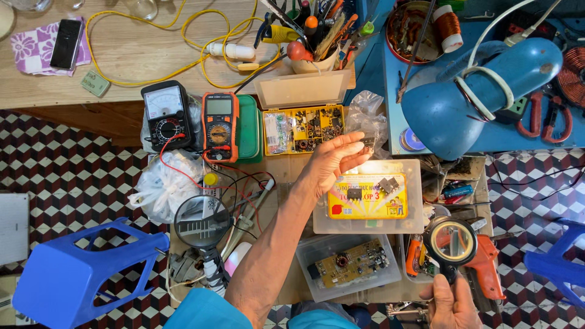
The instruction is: The person opens a plastic storage box on a cluttered electronics workbench, lifts out a circuit board, and handles small electronic components from a parts box. They then use multimeter test probes to test components on the board, using a magnifying lamp to see the small parts.
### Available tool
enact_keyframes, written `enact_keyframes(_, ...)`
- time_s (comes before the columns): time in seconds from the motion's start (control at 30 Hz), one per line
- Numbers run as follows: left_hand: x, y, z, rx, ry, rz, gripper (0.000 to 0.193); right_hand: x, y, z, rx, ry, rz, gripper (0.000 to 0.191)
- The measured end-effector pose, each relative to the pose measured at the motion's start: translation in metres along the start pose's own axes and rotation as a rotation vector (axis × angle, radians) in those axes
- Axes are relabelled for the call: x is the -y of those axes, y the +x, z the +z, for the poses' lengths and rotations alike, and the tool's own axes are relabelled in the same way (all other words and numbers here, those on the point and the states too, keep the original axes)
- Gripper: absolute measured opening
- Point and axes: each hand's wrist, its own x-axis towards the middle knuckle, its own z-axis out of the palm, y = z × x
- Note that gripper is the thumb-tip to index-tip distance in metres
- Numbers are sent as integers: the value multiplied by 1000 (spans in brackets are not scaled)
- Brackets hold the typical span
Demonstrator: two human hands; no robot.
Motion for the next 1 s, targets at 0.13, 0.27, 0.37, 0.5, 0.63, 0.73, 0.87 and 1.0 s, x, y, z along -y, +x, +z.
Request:
enact_keyframes(0.13,1,-7,4,14,-112,-56,45,19,-11,2,-69,-66,24,24)
enact_keyframes(0.27,-2,-15,11,4,-89,-50,47,37,-12,4,-48,-18,23,27)
enact_keyframes(0.37,0,-17,16,-28,23,-23,48,45,-15,5,-74,-57,49,26)
enact_keyframes(0.5,6,-23,24,-50,192,97,47,51,-16,3,-53,29,16,31)
enact_keyframes(0.63,9,-30,35,-67,318,156,46,61,-6,-3,-32,74,-1,31)
enact_keyframes(0.73,13,-34,44,-81,360,160,45,76,12,-13,53,72,47,28)
enact_keyframes(0.87,23,-36,56,-122,388,141,42,98,35,-21,134,90,25,21)
enact_keyframes(1.0,37,-29,67,-138,341,156,43,129,63,-26,199,-53,-68,24)
